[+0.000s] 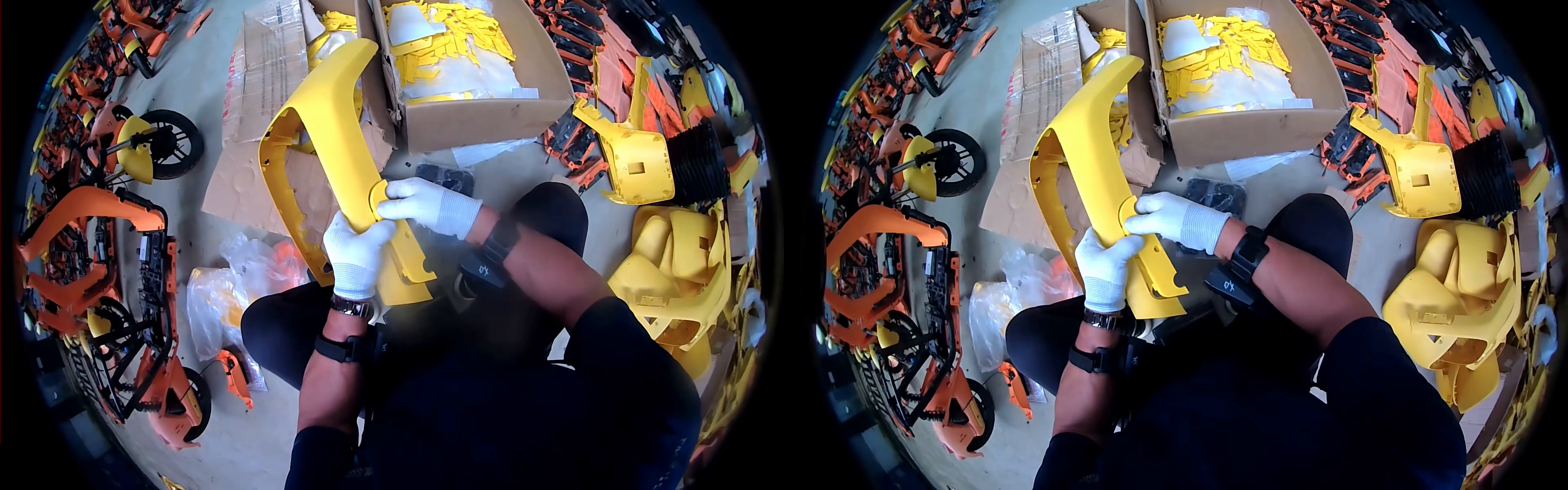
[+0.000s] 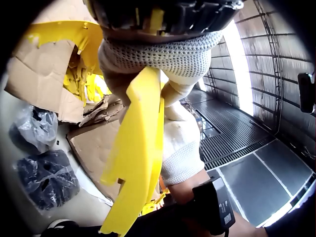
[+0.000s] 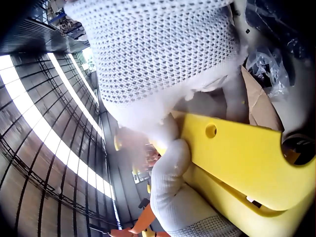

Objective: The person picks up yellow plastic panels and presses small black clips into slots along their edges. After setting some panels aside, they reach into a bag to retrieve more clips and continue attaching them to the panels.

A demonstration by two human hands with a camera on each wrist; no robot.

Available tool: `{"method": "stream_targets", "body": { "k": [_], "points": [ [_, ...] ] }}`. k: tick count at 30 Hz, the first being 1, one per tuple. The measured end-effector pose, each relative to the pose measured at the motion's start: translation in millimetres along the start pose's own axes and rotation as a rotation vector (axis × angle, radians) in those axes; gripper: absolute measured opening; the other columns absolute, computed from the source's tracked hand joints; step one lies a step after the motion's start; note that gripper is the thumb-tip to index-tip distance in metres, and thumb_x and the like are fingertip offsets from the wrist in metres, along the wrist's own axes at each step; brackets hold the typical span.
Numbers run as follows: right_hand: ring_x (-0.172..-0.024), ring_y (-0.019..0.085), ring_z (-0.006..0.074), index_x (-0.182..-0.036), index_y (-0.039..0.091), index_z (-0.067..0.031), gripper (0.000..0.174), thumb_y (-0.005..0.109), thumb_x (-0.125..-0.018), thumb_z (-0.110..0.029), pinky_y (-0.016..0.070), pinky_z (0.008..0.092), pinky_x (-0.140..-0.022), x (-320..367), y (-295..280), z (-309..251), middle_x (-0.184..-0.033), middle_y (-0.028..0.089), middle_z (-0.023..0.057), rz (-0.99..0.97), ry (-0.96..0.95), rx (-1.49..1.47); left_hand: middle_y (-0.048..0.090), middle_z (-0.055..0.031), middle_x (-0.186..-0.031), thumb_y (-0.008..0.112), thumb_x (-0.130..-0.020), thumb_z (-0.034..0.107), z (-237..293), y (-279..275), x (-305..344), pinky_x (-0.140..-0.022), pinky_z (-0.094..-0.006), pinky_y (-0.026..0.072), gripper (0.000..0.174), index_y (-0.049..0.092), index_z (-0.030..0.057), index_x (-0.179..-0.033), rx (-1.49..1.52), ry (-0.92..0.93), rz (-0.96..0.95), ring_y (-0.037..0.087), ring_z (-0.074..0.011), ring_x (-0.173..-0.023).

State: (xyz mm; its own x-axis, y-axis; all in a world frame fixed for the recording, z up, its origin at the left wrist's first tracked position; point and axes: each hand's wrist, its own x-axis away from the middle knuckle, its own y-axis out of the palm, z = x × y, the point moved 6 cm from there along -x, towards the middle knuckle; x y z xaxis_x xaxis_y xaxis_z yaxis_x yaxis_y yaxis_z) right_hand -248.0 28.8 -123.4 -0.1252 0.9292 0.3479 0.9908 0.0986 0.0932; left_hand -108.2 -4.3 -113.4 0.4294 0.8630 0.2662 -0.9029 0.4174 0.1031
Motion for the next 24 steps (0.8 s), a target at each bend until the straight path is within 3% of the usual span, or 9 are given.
{"method": "stream_targets", "body": {
  "k": [9, 12, 13, 16, 17, 18, 20, 23, 24],
  "points": [
    [-0.093, 0.066, 0.0162, -0.115, 0.065, 0.0015, 0.038, 0.059, -0.098, -0.031, 0.0515, 0.0298, -0.084, 0.9, 2.9, -5.6, -0.102, 0.069, 0.0109, 0.070, -0.090, 0.164, 0.071, -0.0108, -0.105, 0.071, -0.078, -0.004, -1.2, 0.0, -2.1, -0.083, -0.0300, 0.0553, 0.040, 0.061, -0.0075, -0.116, 0.115, 0.034, 0.000, 0.069, -0.0179, -0.089],
    [-0.095, 0.067, 0.0156, -0.119, 0.063, 0.0015, 0.041, 0.058, -0.099, -0.034, 0.0519, 0.0288, -0.085, 3.0, -2.1, -0.1, -0.100, 0.068, 0.0100, 0.129, -0.099, 0.059, 0.071, -0.0123, -0.105, 0.073, -0.077, -0.002, 6.7, -3.9, -9.9, -0.084, -0.0305, 0.0555, 0.040, 0.062, -0.0081, -0.116, 0.155, 0.037, 0.022, 0.069, -0.0182, -0.090],
    [-0.093, 0.067, 0.0166, -0.128, 0.058, -0.0004, 0.048, 0.057, -0.100, -0.039, 0.0533, 0.0285, -0.082, 1.8, -2.6, 0.9, -0.106, 0.067, 0.0097, 0.052, -0.042, 0.125, 0.071, -0.0125, -0.105, 0.073, -0.077, -0.003, 9.0, -7.1, -16.4, -0.083, -0.0309, 0.0558, 0.041, 0.062, -0.0080, -0.116, 0.187, 0.036, 0.025, 0.069, -0.0188, -0.089],
    [-0.090, 0.065, 0.0166, -0.136, 0.053, -0.0018, 0.054, 0.055, -0.101, -0.044, 0.0542, 0.0278, -0.078, 30.3, 4.4, 6.0, -0.113, 0.064, 0.0090, 0.021, 0.223, -0.202, 0.072, -0.0117, -0.102, 0.072, -0.076, -0.003, 19.7, -15.0, -19.0, -0.083, -0.0312, 0.0557, 0.039, 0.063, -0.0076, -0.114, 0.202, 0.052, 0.059, 0.069, -0.0187, -0.087],
    [-0.078, 0.060, 0.0113, -0.145, 0.046, -0.0001, 0.062, 0.057, -0.101, -0.043, 0.0502, 0.0241, -0.071, 34.4, 9.9, 3.3, -0.108, 0.062, 0.0053, 0.014, 0.229, -0.148, 0.072, -0.0117, -0.102, 0.072, -0.077, -0.003, 19.8, -16.8, -20.7, -0.083, -0.0312, 0.0556, 0.038, 0.063, -0.0076, -0.113, 0.199, 0.058, 0.064, 0.069, -0.0188, -0.087],
    [-0.082, 0.060, 0.0097, -0.145, 0.046, -0.0011, 0.061, 0.054, -0.102, -0.043, 0.0493, 0.0234, -0.071, 37.7, 14.8, 8.3, -0.108, 0.062, 0.0035, -0.006, 0.193, -0.144, 0.072, -0.0116, -0.102, 0.072, -0.077, -0.003, 18.8, -17.7, -21.3, -0.083, -0.0311, 0.0556, 0.038, 0.063, -0.0076, -0.113, 0.194, 0.061, 0.072, 0.069, -0.0188, -0.087],
    [-0.101, 0.063, 0.0125, -0.143, 0.045, -0.0005, 0.054, 0.048, -0.106, -0.039, 0.0528, 0.0268, -0.087, 35.6, 26.7, 18.2, -0.120, 0.063, 0.0092, -0.081, 0.144, -0.213, 0.071, -0.0120, -0.102, 0.072, -0.077, -0.002, 15.4, -20.1, -20.9, -0.082, -0.0317, 0.0559, 0.038, 0.063, -0.0075, -0.113, 0.188, 0.055, 0.078, 0.069, -0.0198, -0.086],
    [-0.105, 0.060, 0.0108, -0.141, 0.045, 0.0005, 0.047, 0.044, -0.108, -0.034, 0.0502, 0.0279, -0.092, 27.5, 44.6, 19.6, -0.121, 0.062, 0.0080, 0.013, -0.217, -0.316, 0.071, -0.0129, -0.103, 0.072, -0.077, 0.001, 17.2, -18.9, -21.6, -0.081, -0.0330, 0.0568, 0.039, 0.063, -0.0074, -0.114, 0.182, 0.053, 0.088, 0.070, -0.0215, -0.086],
    [-0.110, 0.059, 0.0133, -0.132, 0.046, 0.0026, 0.041, 0.043, -0.109, -0.032, 0.0494, 0.0315, -0.093, 28.1, 50.5, 19.6, -0.122, 0.060, 0.0107, 0.062, -0.198, -0.316, 0.071, -0.0129, -0.103, 0.072, -0.077, 0.001, 19.5, -17.2, -20.5, -0.081, -0.0330, 0.0568, 0.039, 0.063, -0.0074, -0.114, 0.177, 0.055, 0.103, 0.070, -0.0216, -0.086]
  ]
}}
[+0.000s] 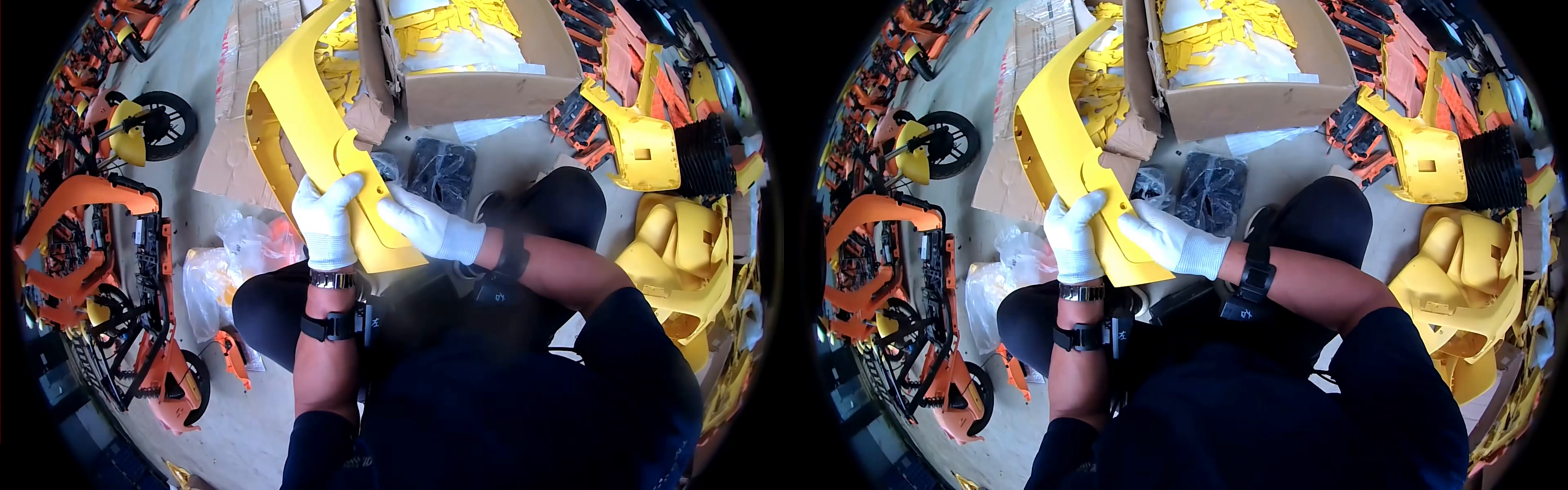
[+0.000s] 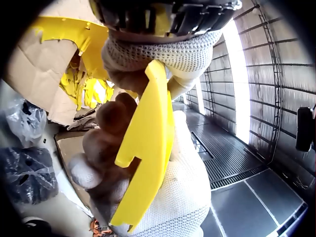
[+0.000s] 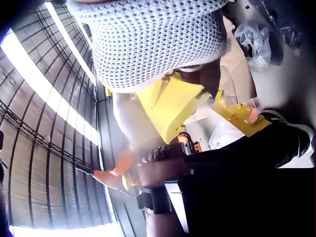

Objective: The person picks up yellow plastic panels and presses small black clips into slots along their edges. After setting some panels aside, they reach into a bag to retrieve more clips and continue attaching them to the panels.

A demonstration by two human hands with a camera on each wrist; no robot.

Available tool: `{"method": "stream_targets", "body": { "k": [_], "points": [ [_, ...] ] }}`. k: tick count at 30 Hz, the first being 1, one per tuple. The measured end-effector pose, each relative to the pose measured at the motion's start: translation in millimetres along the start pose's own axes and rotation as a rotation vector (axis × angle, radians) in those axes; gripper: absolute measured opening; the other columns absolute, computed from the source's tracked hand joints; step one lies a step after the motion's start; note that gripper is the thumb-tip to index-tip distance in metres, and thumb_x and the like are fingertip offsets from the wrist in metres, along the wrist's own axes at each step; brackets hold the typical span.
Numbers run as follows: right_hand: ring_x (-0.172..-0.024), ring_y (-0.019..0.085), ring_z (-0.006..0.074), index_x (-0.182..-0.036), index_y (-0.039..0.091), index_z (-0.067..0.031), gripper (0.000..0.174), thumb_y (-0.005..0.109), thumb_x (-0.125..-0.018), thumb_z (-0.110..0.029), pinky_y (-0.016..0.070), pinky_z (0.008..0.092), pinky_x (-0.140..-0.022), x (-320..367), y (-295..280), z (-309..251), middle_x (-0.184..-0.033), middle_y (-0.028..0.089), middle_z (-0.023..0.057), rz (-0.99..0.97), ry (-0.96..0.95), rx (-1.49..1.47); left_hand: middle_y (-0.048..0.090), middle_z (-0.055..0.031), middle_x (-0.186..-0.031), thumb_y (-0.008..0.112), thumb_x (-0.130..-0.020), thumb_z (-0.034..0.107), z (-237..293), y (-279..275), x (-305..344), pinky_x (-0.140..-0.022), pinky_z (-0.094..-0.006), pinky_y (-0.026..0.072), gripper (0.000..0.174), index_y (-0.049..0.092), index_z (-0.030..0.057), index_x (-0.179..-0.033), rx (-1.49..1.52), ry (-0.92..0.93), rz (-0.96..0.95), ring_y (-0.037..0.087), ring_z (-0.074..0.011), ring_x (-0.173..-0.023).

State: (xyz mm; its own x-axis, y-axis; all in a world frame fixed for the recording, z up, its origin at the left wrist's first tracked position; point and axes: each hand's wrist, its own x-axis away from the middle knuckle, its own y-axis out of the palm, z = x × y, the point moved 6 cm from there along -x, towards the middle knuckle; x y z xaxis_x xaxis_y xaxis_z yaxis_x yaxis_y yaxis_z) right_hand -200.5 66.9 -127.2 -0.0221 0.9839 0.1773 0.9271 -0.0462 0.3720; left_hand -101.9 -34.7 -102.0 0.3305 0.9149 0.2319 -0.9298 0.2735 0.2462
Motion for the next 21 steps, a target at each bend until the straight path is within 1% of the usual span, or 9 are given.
{"method": "stream_targets", "body": {
  "k": [2, 5, 8, 10, 11, 14, 16, 18, 21],
  "points": [
    [-0.108, 0.061, 0.0171, -0.122, 0.047, 0.0037, 0.037, 0.044, -0.109, -0.031, 0.0504, 0.0335, -0.090, -3.6, -4.9, 4.0, -0.117, 0.063, 0.0148, 0.046, -0.037, 0.279, 0.071, -0.0129, -0.104, 0.072, -0.078, 0.001, -2.5, 2.9, 0.2, -0.082, -0.0330, 0.0568, 0.038, 0.063, -0.0074, -0.114, 0.013, -0.004, 0.002, 0.070, -0.0216, -0.086],
    [-0.103, 0.064, 0.0202, -0.118, 0.046, 0.0046, 0.036, 0.044, -0.109, -0.030, 0.0512, 0.0346, -0.089, -2.6, -8.7, 0.4, -0.111, 0.065, 0.0175, 0.035, -0.017, 0.361, 0.071, -0.0129, -0.104, 0.073, -0.077, 0.000, -4.2, 2.4, -0.8, -0.082, -0.0329, 0.0568, 0.039, 0.063, -0.0072, -0.114, 0.016, 0.001, -0.017, 0.070, -0.0214, -0.087],
    [-0.100, 0.065, 0.0210, -0.120, 0.048, 0.0059, 0.038, 0.048, -0.107, -0.030, 0.0517, 0.0352, -0.087, -3.8, -11.1, 3.4, -0.108, 0.066, 0.0178, 0.071, -0.004, 0.494, 0.072, -0.0127, -0.104, 0.074, -0.077, -0.001, -5.1, 3.3, 1.1, -0.082, -0.0328, 0.0569, 0.040, 0.062, -0.0070, -0.115, -0.027, 0.016, -0.032, 0.070, -0.0210, -0.086],
    [-0.103, 0.065, 0.0210, -0.123, 0.050, 0.0066, 0.041, 0.057, -0.102, -0.028, 0.0515, 0.0344, -0.090, -4.9, -15.8, -3.1, -0.112, 0.066, 0.0178, -0.085, 0.088, 0.379, 0.072, -0.0123, -0.104, 0.074, -0.077, -0.002, -7.0, 3.3, -1.2, -0.082, -0.0325, 0.0569, 0.040, 0.062, -0.0068, -0.115, 0.000, -0.003, -0.057, 0.070, -0.0207, -0.086],
    [-0.106, 0.065, 0.0213, -0.127, 0.050, 0.0063, 0.046, 0.064, -0.095, -0.023, 0.0510, 0.0335, -0.094, -4.8, -16.0, -7.7, -0.115, 0.066, 0.0176, -0.173, 0.130, 0.321, 0.072, -0.0121, -0.104, 0.074, -0.077, -0.002, -5.6, 3.7, -0.8, -0.082, -0.0325, 0.0569, 0.040, 0.062, -0.0069, -0.115, 0.016, -0.008, -0.063, 0.070, -0.0206, -0.086],
    [-0.107, 0.065, 0.0215, -0.128, 0.051, 0.0063, 0.047, 0.066, -0.091, -0.018, 0.0505, 0.0334, -0.096, -4.4, -11.4, -9.6, -0.116, 0.066, 0.0165, -0.241, 0.079, 0.314, 0.071, -0.0117, -0.103, 0.074, -0.077, -0.002, 1.3, 5.2, 3.0, -0.081, -0.0319, 0.0566, 0.039, 0.062, -0.0071, -0.114, 0.039, -0.019, -0.069, 0.070, -0.0195, -0.086],
    [-0.107, 0.065, 0.0215, -0.127, 0.052, 0.0059, 0.045, 0.066, -0.091, -0.017, 0.0505, 0.0336, -0.096, -1.6, -11.6, -9.4, -0.116, 0.066, 0.0164, -0.189, 0.111, 0.359, 0.071, -0.0116, -0.101, 0.074, -0.077, -0.003, 0.6, 6.1, 5.2, -0.081, -0.0311, 0.0560, 0.038, 0.061, -0.0076, -0.113, 0.024, -0.022, -0.055, 0.069, -0.0179, -0.085],
    [-0.107, 0.065, 0.0216, -0.127, 0.053, 0.0055, 0.044, 0.066, -0.090, -0.015, 0.0505, 0.0339, -0.096, 2.2, -9.5, -10.0, -0.116, 0.066, 0.0162, -0.135, 0.143, 0.401, 0.071, -0.0117, -0.101, 0.073, -0.076, -0.003, -11.6, -0.2, 7.1, -0.080, -0.0312, 0.0563, 0.039, 0.061, -0.0078, -0.113, -0.005, -0.023, -0.039, 0.069, -0.0185, -0.085],
    [-0.108, 0.064, 0.0201, -0.129, 0.052, 0.0044, 0.046, 0.066, -0.092, -0.018, 0.0514, 0.0329, -0.095, -2.3, -12.9, -1.4, -0.117, 0.065, 0.0148, -0.235, 0.025, 0.441, 0.071, -0.0118, -0.102, 0.074, -0.076, -0.003, -9.0, 0.5, 8.0, -0.081, -0.0321, 0.0568, 0.040, 0.060, -0.0075, -0.113, -0.005, -0.004, -0.041, 0.069, -0.0187, -0.086]
  ]
}}
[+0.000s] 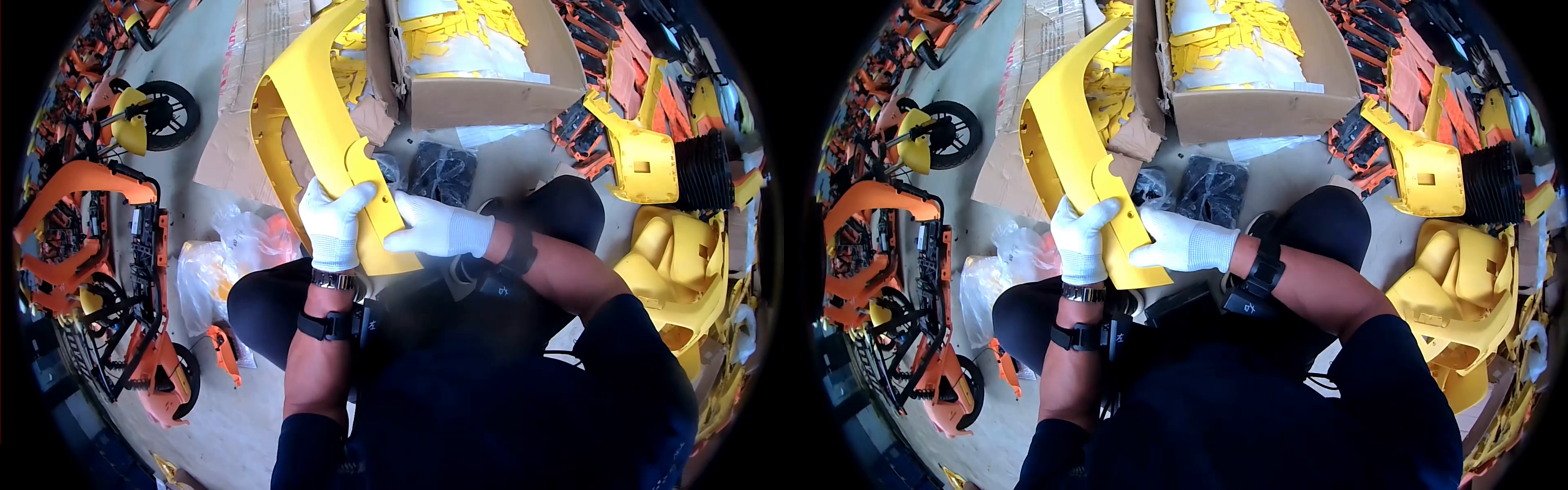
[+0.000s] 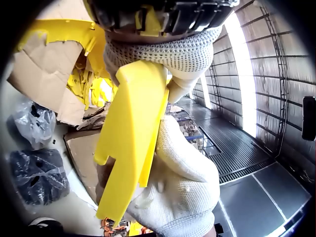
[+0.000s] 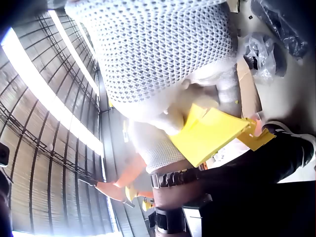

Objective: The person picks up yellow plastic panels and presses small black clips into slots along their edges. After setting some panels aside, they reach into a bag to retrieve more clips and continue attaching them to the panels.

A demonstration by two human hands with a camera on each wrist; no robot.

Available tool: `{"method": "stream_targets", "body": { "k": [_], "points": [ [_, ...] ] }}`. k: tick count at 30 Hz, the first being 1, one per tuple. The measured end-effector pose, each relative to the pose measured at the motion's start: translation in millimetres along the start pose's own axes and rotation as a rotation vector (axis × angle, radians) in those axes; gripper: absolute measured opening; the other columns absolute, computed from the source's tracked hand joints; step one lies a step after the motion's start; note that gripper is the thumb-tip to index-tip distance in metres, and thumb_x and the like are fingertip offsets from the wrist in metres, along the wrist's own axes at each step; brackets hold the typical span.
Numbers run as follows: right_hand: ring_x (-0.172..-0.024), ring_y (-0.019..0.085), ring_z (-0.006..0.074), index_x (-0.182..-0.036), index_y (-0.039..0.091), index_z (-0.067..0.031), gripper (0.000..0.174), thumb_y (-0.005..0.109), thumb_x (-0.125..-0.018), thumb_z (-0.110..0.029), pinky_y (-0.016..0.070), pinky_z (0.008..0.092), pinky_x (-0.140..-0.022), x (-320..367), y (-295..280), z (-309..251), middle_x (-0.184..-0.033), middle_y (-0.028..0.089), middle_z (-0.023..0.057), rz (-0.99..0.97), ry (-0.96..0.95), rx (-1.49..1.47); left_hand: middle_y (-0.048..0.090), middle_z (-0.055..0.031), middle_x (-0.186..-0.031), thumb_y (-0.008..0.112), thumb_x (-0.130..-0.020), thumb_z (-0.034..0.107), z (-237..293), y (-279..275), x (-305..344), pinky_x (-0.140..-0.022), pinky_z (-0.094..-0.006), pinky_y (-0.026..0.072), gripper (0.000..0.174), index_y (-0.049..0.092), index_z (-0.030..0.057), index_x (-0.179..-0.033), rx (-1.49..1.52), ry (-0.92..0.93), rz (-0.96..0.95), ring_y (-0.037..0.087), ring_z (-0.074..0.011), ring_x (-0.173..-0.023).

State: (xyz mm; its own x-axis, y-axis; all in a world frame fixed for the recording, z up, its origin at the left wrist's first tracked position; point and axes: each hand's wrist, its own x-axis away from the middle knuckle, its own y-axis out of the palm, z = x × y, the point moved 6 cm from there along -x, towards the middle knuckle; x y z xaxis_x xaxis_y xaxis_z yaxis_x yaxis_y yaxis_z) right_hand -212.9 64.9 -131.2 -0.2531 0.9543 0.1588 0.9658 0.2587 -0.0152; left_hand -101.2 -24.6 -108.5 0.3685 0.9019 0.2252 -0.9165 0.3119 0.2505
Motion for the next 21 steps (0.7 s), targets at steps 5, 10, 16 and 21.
{"method": "stream_targets", "body": {
  "k": [5, 10, 16, 21],
  "points": [
    [-0.110, 0.062, 0.0159, -0.140, 0.047, 0.0018, 0.047, 0.057, -0.099, -0.019, 0.0535, 0.0301, -0.091, 0.4, -28.1, -21.0, -0.125, 0.061, 0.0089, 0.027, 0.265, -0.423, 0.071, -0.0126, -0.105, 0.074, -0.079, -0.001, -2.3, 3.0, 18.6, -0.083, -0.0322, 0.0571, 0.041, 0.060, -0.0069, -0.118, -0.017, -0.031, -0.064, 0.070, -0.0196, -0.088],
    [-0.096, 0.068, 0.0205, -0.115, 0.065, -0.0003, 0.026, 0.054, -0.100, -0.019, 0.0565, 0.0302, -0.079, -9.2, -26.5, -7.2, -0.109, 0.065, 0.0121, -0.010, 0.195, -0.097, 0.071, -0.0117, -0.105, 0.074, -0.081, 0.002, -13.8, -1.5, 40.8, -0.083, -0.0293, 0.0549, 0.037, 0.060, -0.0074, -0.114, -0.150, -0.066, -0.031, 0.068, -0.0147, -0.090],
    [-0.087, 0.067, 0.0295, -0.111, 0.067, 0.0016, 0.032, 0.055, -0.098, -0.025, 0.0529, 0.0353, -0.080, -13.8, -11.8, -2.5, -0.100, 0.067, 0.0198, -0.044, 0.100, 0.182, 0.073, -0.0138, -0.097, 0.074, -0.081, 0.006, -26.6, -21.4, 49.4, -0.078, -0.0303, 0.0563, 0.034, 0.064, -0.0094, -0.109, -0.470, -0.146, -0.086, 0.070, -0.0176, -0.085],
    [-0.086, 0.069, 0.0321, -0.106, 0.068, 0.0031, 0.036, 0.054, -0.097, -0.028, 0.0532, 0.0390, -0.079, -1.6, 8.4, 18.1, -0.092, 0.069, 0.0221, -0.002, 0.233, 0.214, 0.074, -0.0156, -0.090, 0.076, -0.080, 0.010, -34.6, -24.7, 63.4, -0.074, -0.0305, 0.0565, 0.032, 0.065, -0.0110, -0.101, -0.730, -0.207, -0.173, 0.071, -0.0177, -0.080]
  ]
}}
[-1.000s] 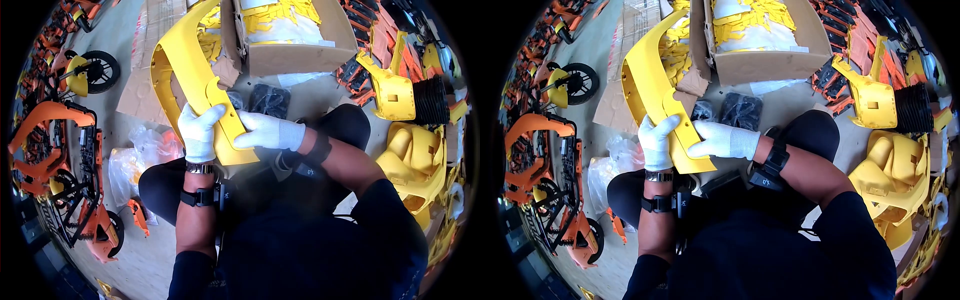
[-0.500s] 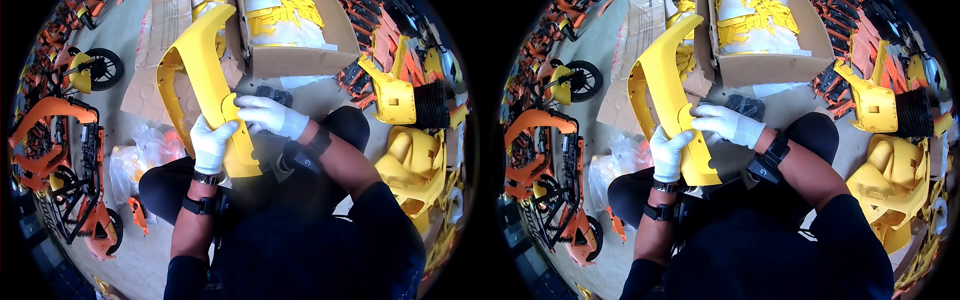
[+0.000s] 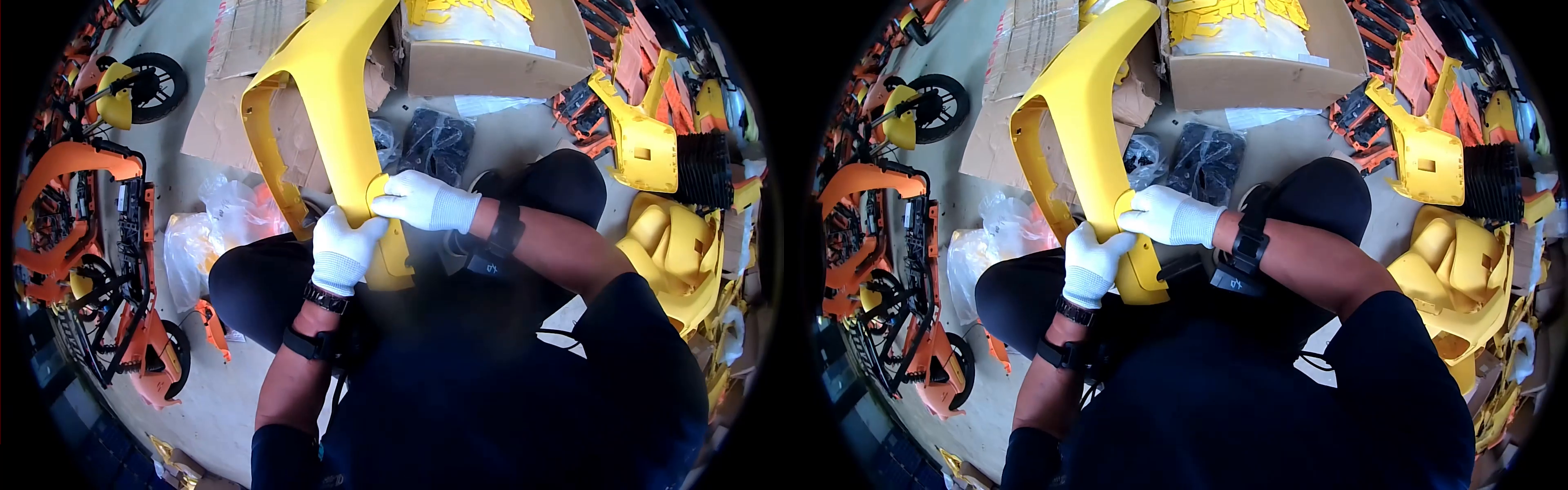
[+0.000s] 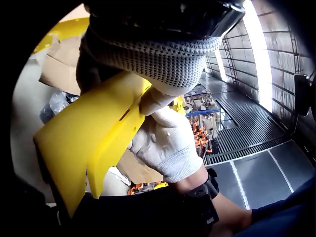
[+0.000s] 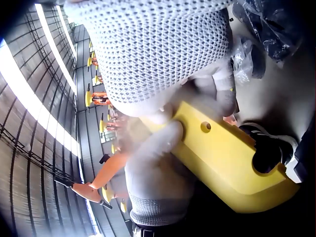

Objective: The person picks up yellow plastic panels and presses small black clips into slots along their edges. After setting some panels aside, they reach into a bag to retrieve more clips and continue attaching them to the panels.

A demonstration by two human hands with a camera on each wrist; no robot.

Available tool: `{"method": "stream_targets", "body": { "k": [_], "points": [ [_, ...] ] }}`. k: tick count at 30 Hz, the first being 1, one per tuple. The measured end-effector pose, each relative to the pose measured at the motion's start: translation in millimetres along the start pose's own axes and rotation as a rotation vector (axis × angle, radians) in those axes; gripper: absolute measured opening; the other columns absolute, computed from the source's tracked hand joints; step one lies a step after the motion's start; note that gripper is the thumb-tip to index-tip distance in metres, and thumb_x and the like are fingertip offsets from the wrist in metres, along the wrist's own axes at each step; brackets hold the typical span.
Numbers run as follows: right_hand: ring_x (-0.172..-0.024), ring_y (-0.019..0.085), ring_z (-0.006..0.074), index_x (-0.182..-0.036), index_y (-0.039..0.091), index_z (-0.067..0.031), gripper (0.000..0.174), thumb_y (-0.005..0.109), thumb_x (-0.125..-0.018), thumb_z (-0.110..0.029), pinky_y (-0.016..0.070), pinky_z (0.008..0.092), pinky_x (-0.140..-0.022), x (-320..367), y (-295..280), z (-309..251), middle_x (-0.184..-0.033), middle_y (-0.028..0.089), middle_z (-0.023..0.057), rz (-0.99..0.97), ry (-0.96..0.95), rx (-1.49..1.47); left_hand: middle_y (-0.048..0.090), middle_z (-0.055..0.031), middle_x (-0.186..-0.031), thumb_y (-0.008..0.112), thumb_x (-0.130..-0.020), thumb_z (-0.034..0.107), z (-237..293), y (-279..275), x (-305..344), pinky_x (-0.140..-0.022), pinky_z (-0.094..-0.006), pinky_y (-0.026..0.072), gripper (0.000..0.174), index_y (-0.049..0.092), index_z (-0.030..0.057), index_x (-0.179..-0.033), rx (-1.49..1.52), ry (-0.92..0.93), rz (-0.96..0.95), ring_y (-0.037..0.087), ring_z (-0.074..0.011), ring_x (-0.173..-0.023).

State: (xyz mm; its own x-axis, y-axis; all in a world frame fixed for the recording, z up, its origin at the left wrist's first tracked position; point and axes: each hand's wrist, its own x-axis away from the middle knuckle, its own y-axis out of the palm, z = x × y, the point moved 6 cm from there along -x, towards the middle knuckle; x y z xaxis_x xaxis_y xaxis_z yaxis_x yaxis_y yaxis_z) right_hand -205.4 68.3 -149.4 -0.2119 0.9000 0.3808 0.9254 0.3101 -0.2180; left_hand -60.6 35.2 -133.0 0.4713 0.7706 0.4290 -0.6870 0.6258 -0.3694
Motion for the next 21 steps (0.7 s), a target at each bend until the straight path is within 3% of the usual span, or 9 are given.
{"method": "stream_targets", "body": {
  "k": [2, 4, 5, 8, 12, 14, 16, 18, 21],
  "points": [
    [-0.085, 0.069, 0.0331, -0.108, 0.068, 0.0023, 0.035, 0.052, -0.098, -0.027, 0.0538, 0.0396, -0.078, -1.1, 2.1, 6.2, -0.093, 0.069, 0.0221, 0.051, -0.135, 0.110, 0.074, -0.0156, -0.087, 0.076, -0.080, 0.012, -4.8, 5.2, -1.2, -0.072, -0.0309, 0.0565, 0.031, 0.066, -0.0107, -0.099, 0.021, -0.017, 0.003, 0.072, -0.0191, -0.078],
    [-0.085, 0.069, 0.0334, -0.108, 0.068, 0.0020, 0.035, 0.051, -0.098, -0.026, 0.0539, 0.0397, -0.078, -3.2, 4.1, 11.2, -0.093, 0.069, 0.0228, 0.072, -0.184, 0.190, 0.072, -0.0205, -0.077, 0.074, -0.079, 0.020, -2.5, 6.7, -2.4, -0.068, -0.0355, 0.0566, 0.032, 0.066, -0.0100, -0.089, -0.006, 0.039, 0.079, 0.073, -0.0298, -0.074],
    [-0.084, 0.069, 0.0339, -0.105, 0.069, 0.0022, 0.033, 0.051, -0.098, -0.025, 0.0538, 0.0402, -0.076, -3.3, 2.8, 11.2, -0.092, 0.069, 0.0228, 0.096, -0.092, 0.103, 0.071, -0.0203, -0.075, 0.073, -0.080, 0.019, 3.8, 7.2, -1.2, -0.068, -0.0351, 0.0566, 0.030, 0.065, -0.0097, -0.087, 0.035, 0.051, 0.091, 0.073, -0.0289, -0.072],
    [-0.081, 0.068, 0.0326, -0.104, 0.068, 0.0017, 0.034, 0.052, -0.098, -0.027, 0.0536, 0.0394, -0.074, -11.5, 0.5, 20.5, -0.093, 0.068, 0.0221, 0.058, -0.188, 0.173, 0.073, -0.0155, -0.083, 0.073, -0.082, 0.010, -3.4, 12.1, -6.6, -0.069, -0.0315, 0.0564, 0.025, 0.065, -0.0088, -0.096, 0.246, -0.065, 0.069, 0.071, -0.0195, -0.075],
    [-0.082, 0.069, 0.0302, -0.106, 0.068, 0.0028, 0.034, 0.056, -0.098, -0.028, 0.0537, 0.0375, -0.073, -15.8, -9.2, 5.1, -0.098, 0.068, 0.0218, 0.121, -0.100, 0.030, 0.070, -0.0123, -0.109, 0.070, -0.085, 0.002, -4.4, 11.5, -14.3, -0.087, -0.0298, 0.0538, 0.037, 0.060, -0.0085, -0.120, 0.488, -0.040, 0.043, 0.068, -0.0179, -0.096],
    [-0.083, 0.069, 0.0272, -0.110, 0.066, 0.0053, 0.036, 0.060, -0.096, -0.027, 0.0538, 0.0362, -0.075, -19.4, -12.8, -6.9, -0.096, 0.068, 0.0202, 0.155, -0.204, -0.016, 0.070, -0.0126, -0.108, 0.069, -0.084, -0.001, 2.9, 3.9, -13.6, -0.087, -0.0303, 0.0540, 0.036, 0.061, -0.0083, -0.119, 0.684, -0.011, 0.137, 0.068, -0.0181, -0.096],
    [-0.086, 0.070, 0.0226, -0.111, 0.065, 0.0071, 0.040, 0.062, -0.095, -0.029, 0.0543, 0.0341, -0.075, -23.8, -13.1, -7.7, -0.096, 0.069, 0.0196, 0.155, -0.090, -0.131, 0.071, -0.0121, -0.104, 0.069, -0.080, -0.002, 0.6, -8.2, -13.5, -0.085, -0.0302, 0.0548, 0.036, 0.062, -0.0082, -0.114, 0.657, -0.028, 0.200, 0.068, -0.0180, -0.089],
    [-0.089, 0.068, 0.0165, -0.120, 0.063, 0.0028, 0.039, 0.062, -0.097, -0.029, 0.0556, 0.0296, -0.076, -19.4, -17.0, -8.0, -0.100, 0.069, 0.0094, 0.120, 0.068, -0.393, 0.071, -0.0117, -0.099, 0.070, -0.078, -0.004, -2.9, -15.8, -13.2, -0.081, -0.0289, 0.0541, 0.030, 0.063, -0.0077, -0.107, 0.647, -0.035, 0.201, 0.066, -0.0158, -0.086],
    [-0.088, 0.069, 0.0188, -0.120, 0.061, 0.0035, 0.041, 0.060, -0.098, -0.032, 0.0583, 0.0300, -0.071, -15.8, -22.6, -15.3, -0.106, 0.066, 0.0122, 0.061, 0.041, -0.606, 0.071, -0.0109, -0.097, 0.070, -0.078, -0.002, -2.8, -18.0, -11.3, -0.080, -0.0290, 0.0534, 0.027, 0.064, -0.0069, -0.104, 0.705, -0.016, 0.214, 0.066, -0.0163, -0.084]
  ]
}}
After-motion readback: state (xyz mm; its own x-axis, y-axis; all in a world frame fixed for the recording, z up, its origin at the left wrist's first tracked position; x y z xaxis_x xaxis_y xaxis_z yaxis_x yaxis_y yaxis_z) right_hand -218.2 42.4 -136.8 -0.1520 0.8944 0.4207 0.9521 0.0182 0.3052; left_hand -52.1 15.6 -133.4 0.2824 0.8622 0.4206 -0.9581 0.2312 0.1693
